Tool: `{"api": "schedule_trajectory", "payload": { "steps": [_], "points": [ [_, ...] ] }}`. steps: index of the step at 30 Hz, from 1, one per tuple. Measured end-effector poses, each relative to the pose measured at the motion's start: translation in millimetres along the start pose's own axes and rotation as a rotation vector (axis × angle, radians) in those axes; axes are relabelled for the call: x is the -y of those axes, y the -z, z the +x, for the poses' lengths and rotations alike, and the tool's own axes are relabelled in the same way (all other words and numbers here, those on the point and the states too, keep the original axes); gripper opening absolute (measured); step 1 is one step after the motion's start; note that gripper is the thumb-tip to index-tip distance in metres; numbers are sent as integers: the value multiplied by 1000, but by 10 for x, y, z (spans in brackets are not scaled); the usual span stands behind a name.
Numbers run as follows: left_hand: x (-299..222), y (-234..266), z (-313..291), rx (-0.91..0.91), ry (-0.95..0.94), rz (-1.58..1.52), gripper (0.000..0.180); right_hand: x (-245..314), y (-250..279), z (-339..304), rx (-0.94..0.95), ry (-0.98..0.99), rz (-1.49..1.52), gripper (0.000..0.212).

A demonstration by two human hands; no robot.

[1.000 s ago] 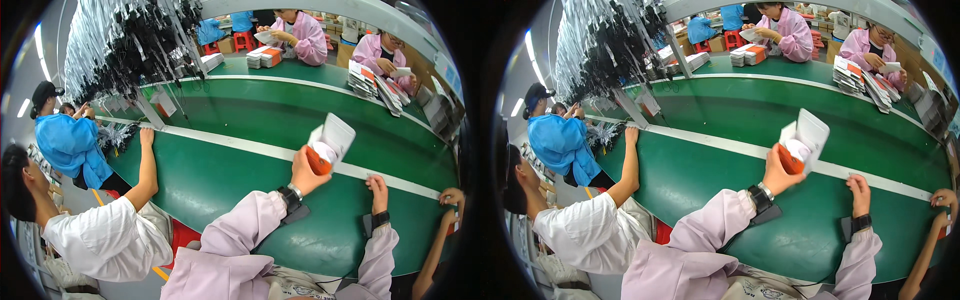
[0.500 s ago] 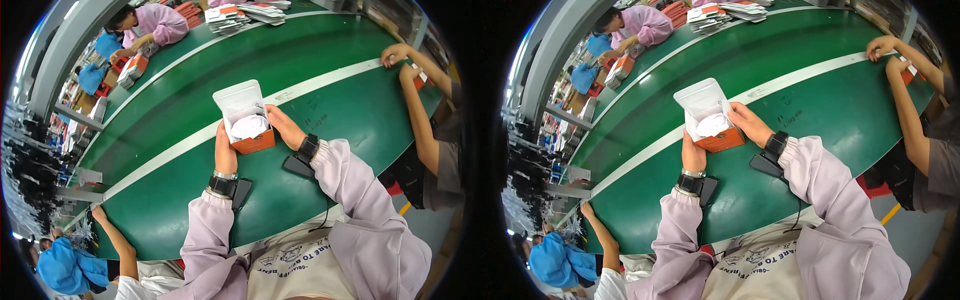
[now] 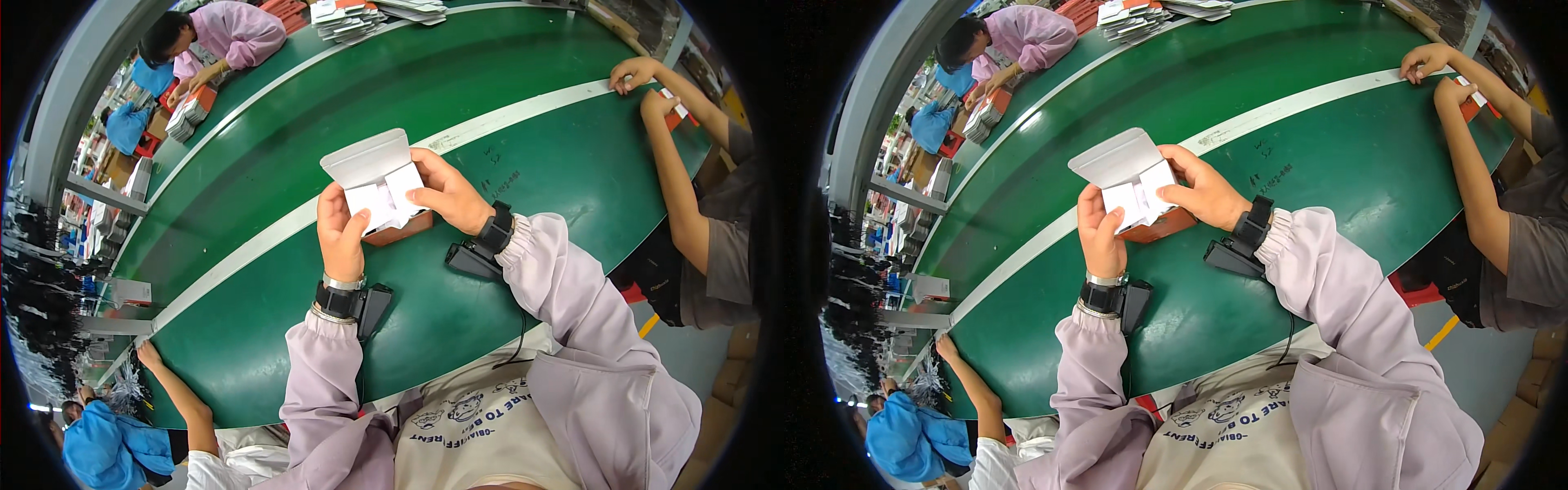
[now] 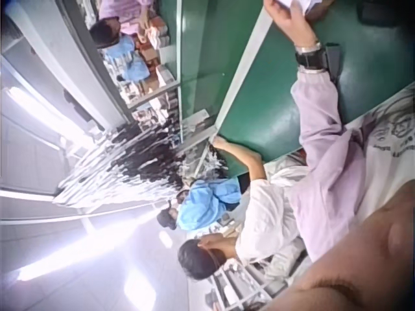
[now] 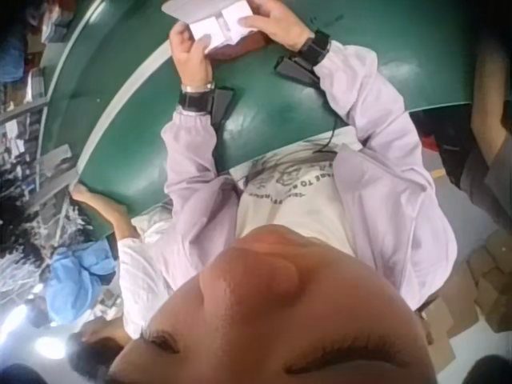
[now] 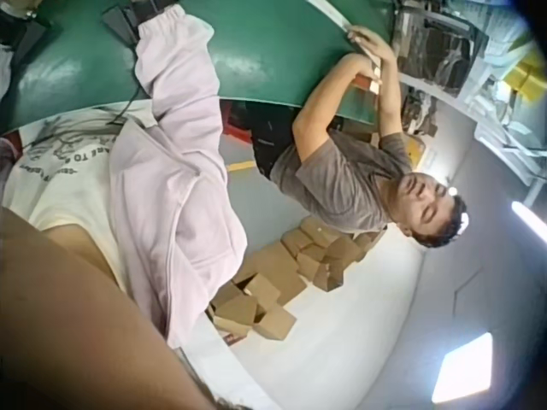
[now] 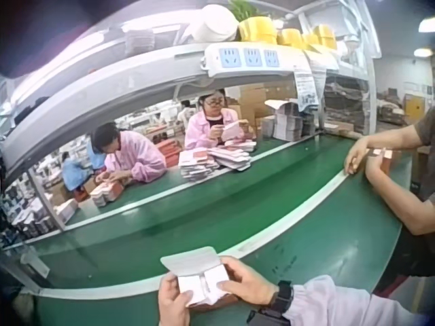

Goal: The recorder is packaging small items into white and orange boxes on an assembly line.

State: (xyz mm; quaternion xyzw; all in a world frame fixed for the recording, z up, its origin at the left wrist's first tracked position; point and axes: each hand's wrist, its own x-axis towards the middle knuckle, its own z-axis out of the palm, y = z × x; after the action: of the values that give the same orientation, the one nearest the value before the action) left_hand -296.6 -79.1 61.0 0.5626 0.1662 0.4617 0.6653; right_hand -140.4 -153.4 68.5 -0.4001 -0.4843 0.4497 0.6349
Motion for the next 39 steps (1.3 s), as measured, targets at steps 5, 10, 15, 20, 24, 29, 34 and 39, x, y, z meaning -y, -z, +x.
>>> {"api": "schedule_trajectory", "payload": {
  "steps": [5,10,15,20,24,29,34,39],
  "points": [
    [107,51,21,-67,-35,23,46,-105,9,-25,-47,67,-147,59],
    [141,114,3,-25,91,-13,46,-33,-112,-75,-92,150,-276,66],
    [123,106,-6,71,57,-30,48,-41,-238,-67,-224,100,-157,70],
    [88,62,23,14,9,-28,47,-178,-201,-68,-303,346,-223,59],
    [14,-1,18,-23,-47,-29,47,-71,-106,-110,-167,352,-533,37],
    [18,-31,3,-83,-87,-51,37,-53,-65,-106,-85,322,-457,22],
    [84,71,38,44,-211,39,25,-102,-113,-70,-155,412,-329,27],
    [129,160,34,103,-232,37,20,-23,-50,-89,-78,392,-387,35]
  ]
}}
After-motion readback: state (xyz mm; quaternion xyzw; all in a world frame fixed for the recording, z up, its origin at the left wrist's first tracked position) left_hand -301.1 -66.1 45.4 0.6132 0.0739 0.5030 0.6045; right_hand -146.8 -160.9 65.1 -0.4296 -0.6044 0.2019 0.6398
